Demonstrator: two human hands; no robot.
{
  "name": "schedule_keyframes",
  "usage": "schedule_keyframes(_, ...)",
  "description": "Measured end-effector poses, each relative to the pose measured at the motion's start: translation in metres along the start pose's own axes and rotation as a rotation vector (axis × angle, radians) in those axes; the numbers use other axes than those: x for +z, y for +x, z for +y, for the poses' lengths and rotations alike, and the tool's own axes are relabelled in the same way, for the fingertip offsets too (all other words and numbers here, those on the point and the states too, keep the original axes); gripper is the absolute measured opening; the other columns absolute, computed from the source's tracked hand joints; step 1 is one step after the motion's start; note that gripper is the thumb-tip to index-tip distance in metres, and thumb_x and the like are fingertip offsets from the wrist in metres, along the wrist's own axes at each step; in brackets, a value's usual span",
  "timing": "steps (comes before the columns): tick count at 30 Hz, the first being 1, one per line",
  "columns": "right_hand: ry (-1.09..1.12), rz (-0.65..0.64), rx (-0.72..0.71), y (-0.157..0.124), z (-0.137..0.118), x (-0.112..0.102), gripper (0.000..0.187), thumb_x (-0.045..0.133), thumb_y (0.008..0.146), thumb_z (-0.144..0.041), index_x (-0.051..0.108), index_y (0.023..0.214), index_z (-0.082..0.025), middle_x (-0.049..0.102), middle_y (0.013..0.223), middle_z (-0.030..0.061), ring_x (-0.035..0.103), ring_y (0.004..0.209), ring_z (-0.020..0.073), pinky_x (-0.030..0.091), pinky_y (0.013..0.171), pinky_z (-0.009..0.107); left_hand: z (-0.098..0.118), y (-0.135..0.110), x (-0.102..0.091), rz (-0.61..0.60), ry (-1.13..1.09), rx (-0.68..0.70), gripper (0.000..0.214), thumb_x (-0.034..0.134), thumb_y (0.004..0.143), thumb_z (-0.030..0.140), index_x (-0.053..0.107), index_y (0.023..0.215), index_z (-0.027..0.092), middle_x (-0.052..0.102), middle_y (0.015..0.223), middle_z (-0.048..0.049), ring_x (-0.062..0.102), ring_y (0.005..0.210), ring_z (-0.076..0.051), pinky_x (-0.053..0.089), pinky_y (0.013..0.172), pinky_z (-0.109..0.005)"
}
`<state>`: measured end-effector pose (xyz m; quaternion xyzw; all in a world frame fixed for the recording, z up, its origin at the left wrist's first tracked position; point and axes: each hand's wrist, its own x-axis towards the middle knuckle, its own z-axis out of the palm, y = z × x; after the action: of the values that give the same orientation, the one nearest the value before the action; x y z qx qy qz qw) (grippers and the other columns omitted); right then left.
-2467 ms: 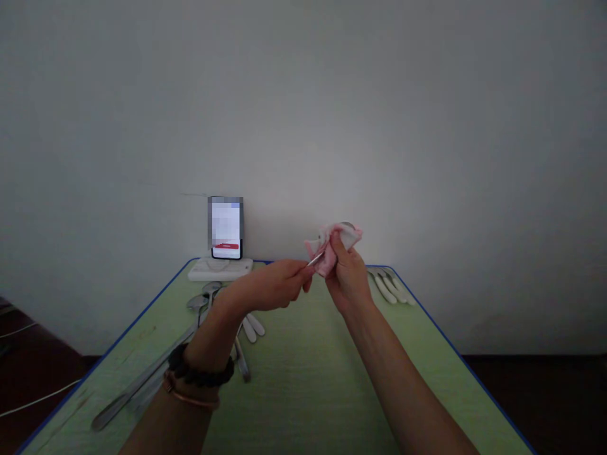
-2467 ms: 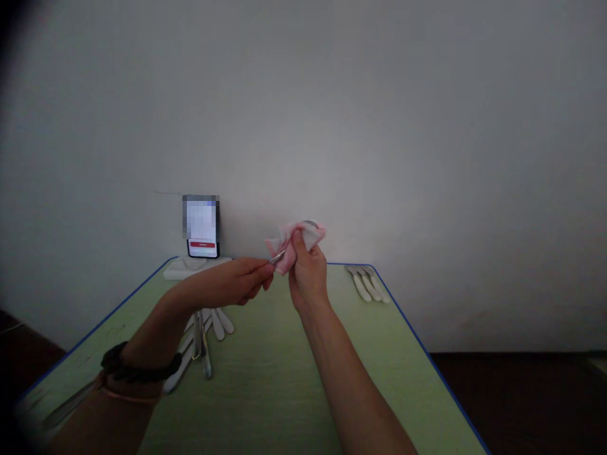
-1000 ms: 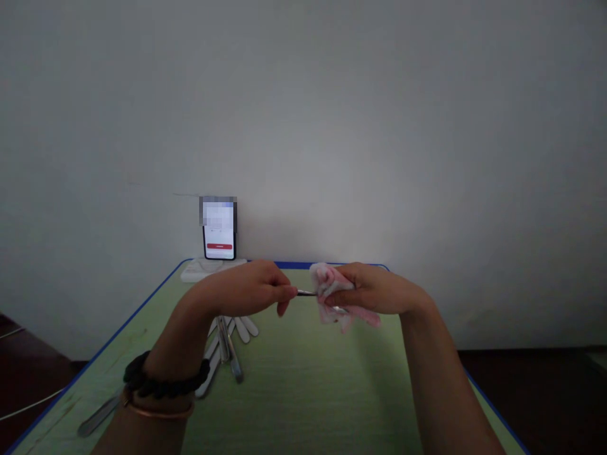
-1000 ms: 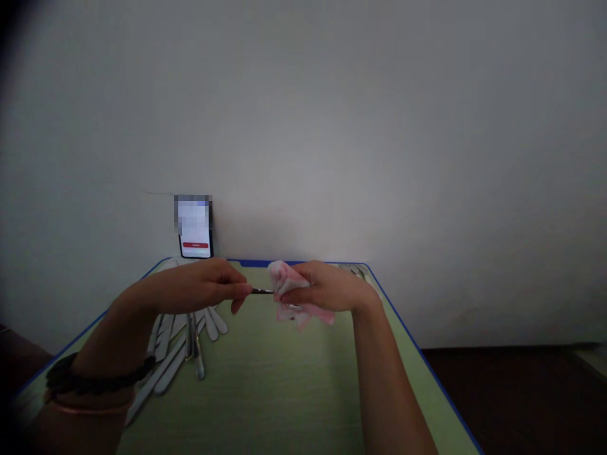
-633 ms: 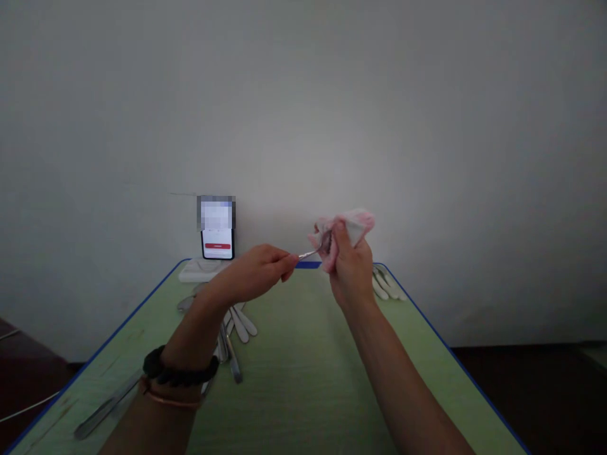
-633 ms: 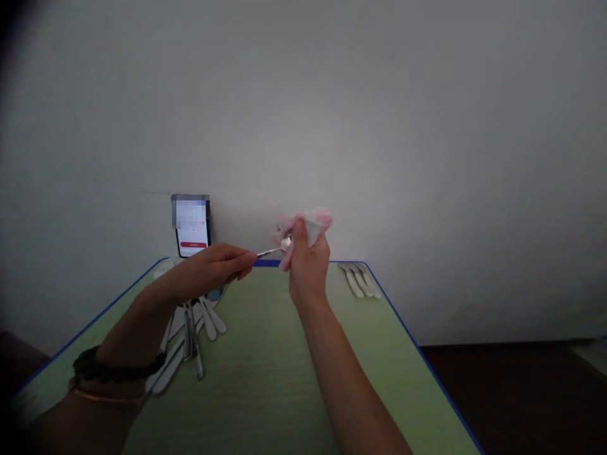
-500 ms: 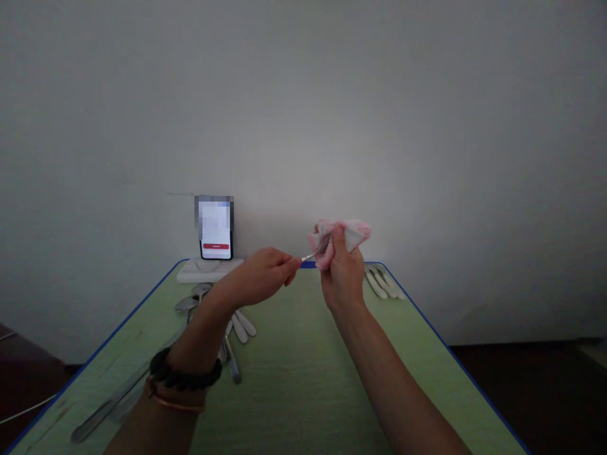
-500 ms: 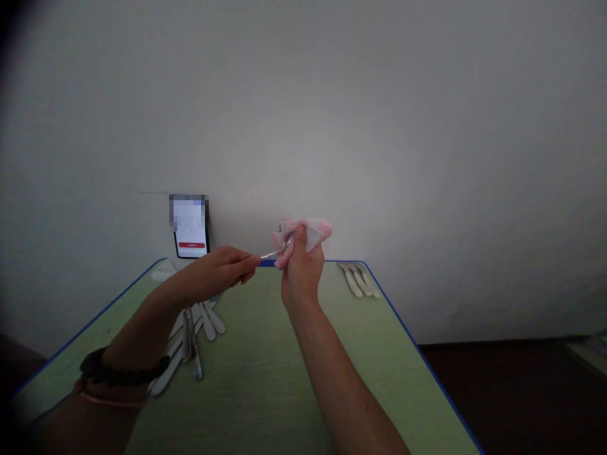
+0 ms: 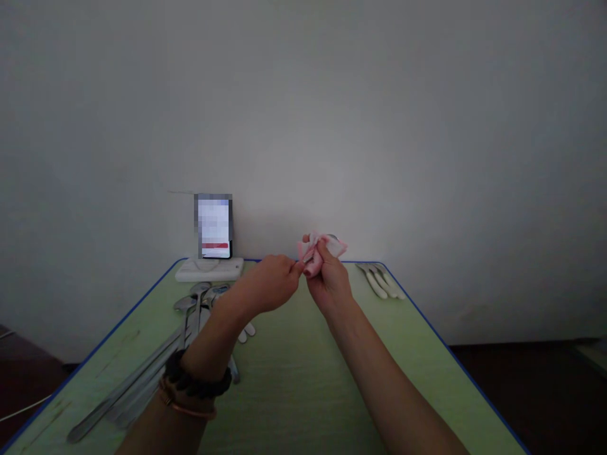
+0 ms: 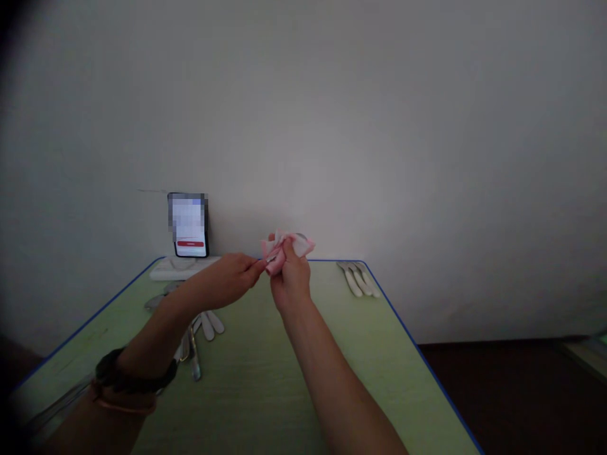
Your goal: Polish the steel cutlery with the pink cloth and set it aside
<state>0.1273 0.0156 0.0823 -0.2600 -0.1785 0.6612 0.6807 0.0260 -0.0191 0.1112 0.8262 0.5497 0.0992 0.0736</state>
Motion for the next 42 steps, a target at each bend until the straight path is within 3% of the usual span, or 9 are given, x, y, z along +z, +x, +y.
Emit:
schedule_keyframes(5, -0.044, -0.076, -0.106, 0.005, -0.002, -0.004, 0.005, 0.054, 0.077, -0.012, 0.059, 0.077, -0.014, 0.067, 0.072, 0.0008, 0.063, 0.069, 0.0096, 0.052, 0.073, 0.024, -0.001, -0.003, -0.004, -0.012, -0.053, -0.021, 0.051, 0.02, 0.089, 0.034, 0.061, 0.068, 0.013, 0.058, 0.06, -0.0053, 0.05, 0.054, -0.014, 0.035, 0.056, -0.025)
schedule_keyframes(12, 0.0, -0.105, 0.071, 0.008, 0.001, -0.004, 0.011, 0.051, 0.076, -0.007, 0.059, 0.077, -0.015, 0.066, 0.074, 0.0002, 0.063, 0.072, 0.0091, 0.052, 0.073, 0.022, -0.023, -0.014, -0.015, -0.14, -0.369, -0.058, 0.046, 0.026, 0.084, 0.047, 0.052, 0.063, 0.016, 0.044, 0.053, 0.0022, 0.043, 0.05, -0.011, 0.032, 0.049, -0.021)
schedule_keyframes(17, -0.035, -0.11, -0.008, 0.018, 0.007, -0.016, 0.007, 0.055, 0.074, -0.009, 0.06, 0.076, -0.014, 0.067, 0.073, 0.0008, 0.063, 0.071, 0.0098, 0.053, 0.072, 0.023, -0.04, -0.004, 0.003, -0.364, -0.634, -0.026, 0.038, 0.032, 0.082, 0.045, 0.055, 0.079, 0.015, 0.037, 0.054, 0.0054, 0.034, 0.042, -0.007, 0.029, 0.042, -0.019)
schedule_keyframes(22, -0.074, -0.016, -0.02, 0.042, 0.021, -0.051, 0.008, 0.055, 0.074, -0.008, 0.061, 0.074, -0.013, 0.067, 0.068, 0.0016, 0.063, 0.066, 0.01, 0.054, 0.066, 0.022, -0.04, 0.012, 0.034, -0.431, -0.345, -0.148, 0.044, 0.02, 0.086, 0.037, 0.057, 0.08, 0.014, 0.045, 0.05, 0.0024, 0.046, 0.043, -0.011, 0.039, 0.048, -0.022)
schedule_keyframes(25, -0.093, 0.069, 0.073, 0.053, 0.035, -0.075, 0.008, 0.056, 0.074, -0.008, 0.061, 0.071, -0.013, 0.066, 0.064, 0.0018, 0.062, 0.059, 0.0096, 0.053, 0.059, 0.02, -0.031, 0.02, 0.054, -0.475, -0.275, -0.164, 0.03, 0.034, 0.081, 0.028, 0.059, 0.073, 0.013, 0.053, 0.051, -0.0015, 0.05, 0.045, -0.013, 0.039, 0.048, -0.023)
schedule_keyframes(28, -0.121, 0.015, 0.11, 0.058, 0.048, -0.091, 0.004, 0.062, 0.071, -0.012, 0.062, 0.074, -0.013, 0.067, 0.064, 0.0013, 0.062, 0.058, 0.0097, 0.053, 0.059, 0.02, -0.025, 0.024, 0.069, -0.543, -0.246, -0.174, 0.026, 0.042, 0.075, 0.022, 0.057, 0.057, 0.013, 0.059, 0.053, -0.0068, 0.054, 0.047, -0.016, 0.041, 0.049, -0.025)
schedule_keyframes(31, -0.131, -0.04, 0.11, 0.06, 0.052, -0.095, 0.009, 0.065, 0.069, -0.016, 0.062, 0.077, -0.013, 0.067, 0.067, 0.0011, 0.062, 0.06, 0.0096, 0.052, 0.059, 0.019, -0.027, 0.025, 0.076, -0.59, -0.259, -0.168, 0.03, 0.038, 0.077, 0.022, 0.056, 0.054, 0.015, 0.064, 0.059, -0.0087, 0.058, 0.051, -0.017, 0.044, 0.052, -0.025)
schedule_keyframes(36, -0.143, -0.056, 0.131, 0.061, 0.051, -0.092, 0.007, 0.061, 0.073, -0.018, 0.061, 0.077, -0.012, 0.067, 0.066, 0.0023, 0.061, 0.057, 0.0094, 0.052, 0.059, 0.021, -0.035, 0.026, 0.08, -0.637, -0.284, -0.14, 0.029, 0.032, 0.079, 0.02, 0.059, 0.07, 0.015, 0.067, 0.066, -0.0061, 0.059, 0.055, -0.015, 0.045, 0.052, -0.023)
schedule_keyframes(42, -0.098, -0.042, 0.135, 0.065, 0.052, -0.093, 0.008, 0.063, 0.073, -0.018, 0.06, 0.078, -0.012, 0.067, 0.068, 0.0025, 0.062, 0.059, 0.0101, 0.052, 0.059, 0.021, -0.032, 0.028, 0.085, -0.568, -0.206, -0.118, 0.031, 0.033, 0.081, 0.026, 0.059, 0.073, 0.012, 0.065, 0.062, -0.0082, 0.056, 0.049, -0.016, 0.044, 0.053, -0.025)
